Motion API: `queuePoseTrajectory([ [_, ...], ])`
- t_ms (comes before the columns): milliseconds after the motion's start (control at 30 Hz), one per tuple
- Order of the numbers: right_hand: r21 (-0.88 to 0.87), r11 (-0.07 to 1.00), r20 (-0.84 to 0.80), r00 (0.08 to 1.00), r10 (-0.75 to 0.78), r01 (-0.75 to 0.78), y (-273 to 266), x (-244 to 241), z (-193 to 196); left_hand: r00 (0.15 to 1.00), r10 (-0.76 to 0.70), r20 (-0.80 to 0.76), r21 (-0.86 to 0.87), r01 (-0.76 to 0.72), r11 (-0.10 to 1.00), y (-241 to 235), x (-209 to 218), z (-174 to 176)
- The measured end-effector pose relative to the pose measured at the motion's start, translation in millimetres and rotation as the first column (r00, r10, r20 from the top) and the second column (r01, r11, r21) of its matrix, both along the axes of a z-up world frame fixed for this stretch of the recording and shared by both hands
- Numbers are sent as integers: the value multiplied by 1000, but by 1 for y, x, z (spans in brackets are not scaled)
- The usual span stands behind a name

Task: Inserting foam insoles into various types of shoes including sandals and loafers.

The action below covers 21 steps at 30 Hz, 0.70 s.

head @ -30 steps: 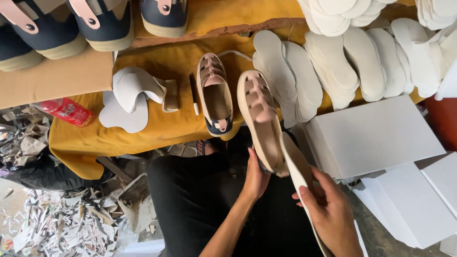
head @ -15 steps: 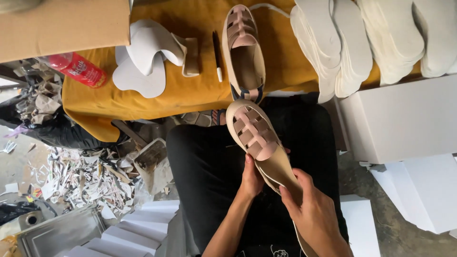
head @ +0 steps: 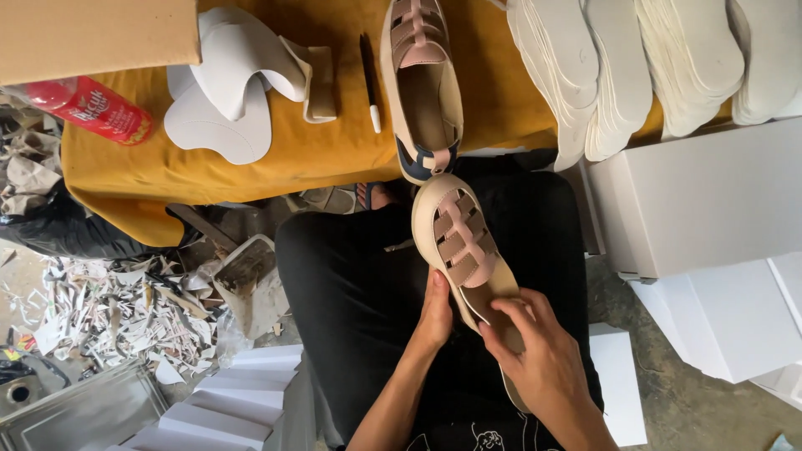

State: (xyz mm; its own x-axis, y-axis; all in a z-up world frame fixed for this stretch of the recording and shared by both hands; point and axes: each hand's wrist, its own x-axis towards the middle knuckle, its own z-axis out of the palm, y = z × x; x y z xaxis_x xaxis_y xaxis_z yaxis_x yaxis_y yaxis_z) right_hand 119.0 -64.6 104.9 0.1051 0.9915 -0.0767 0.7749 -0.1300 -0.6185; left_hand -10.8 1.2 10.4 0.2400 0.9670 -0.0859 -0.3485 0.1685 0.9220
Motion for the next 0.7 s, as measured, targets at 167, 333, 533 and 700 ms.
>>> queuePoseTrajectory([
  [167,246,969,-74,996,41,-21,3,-9,-9,999,-53,-3,35,53,998,0,3,11],
  [333,265,960,-79,994,-71,90,16,-12,-16,987,-158,34,51,156,986,-5,14,18],
  [533,104,993,16,998,-62,60,9,-16,17,1000,-1,-24,-39,1,999,-6,8,8],
  [700,56,996,127,990,68,-75,12,-13,10,999,33,5,21,-33,999,-8,8,1],
])
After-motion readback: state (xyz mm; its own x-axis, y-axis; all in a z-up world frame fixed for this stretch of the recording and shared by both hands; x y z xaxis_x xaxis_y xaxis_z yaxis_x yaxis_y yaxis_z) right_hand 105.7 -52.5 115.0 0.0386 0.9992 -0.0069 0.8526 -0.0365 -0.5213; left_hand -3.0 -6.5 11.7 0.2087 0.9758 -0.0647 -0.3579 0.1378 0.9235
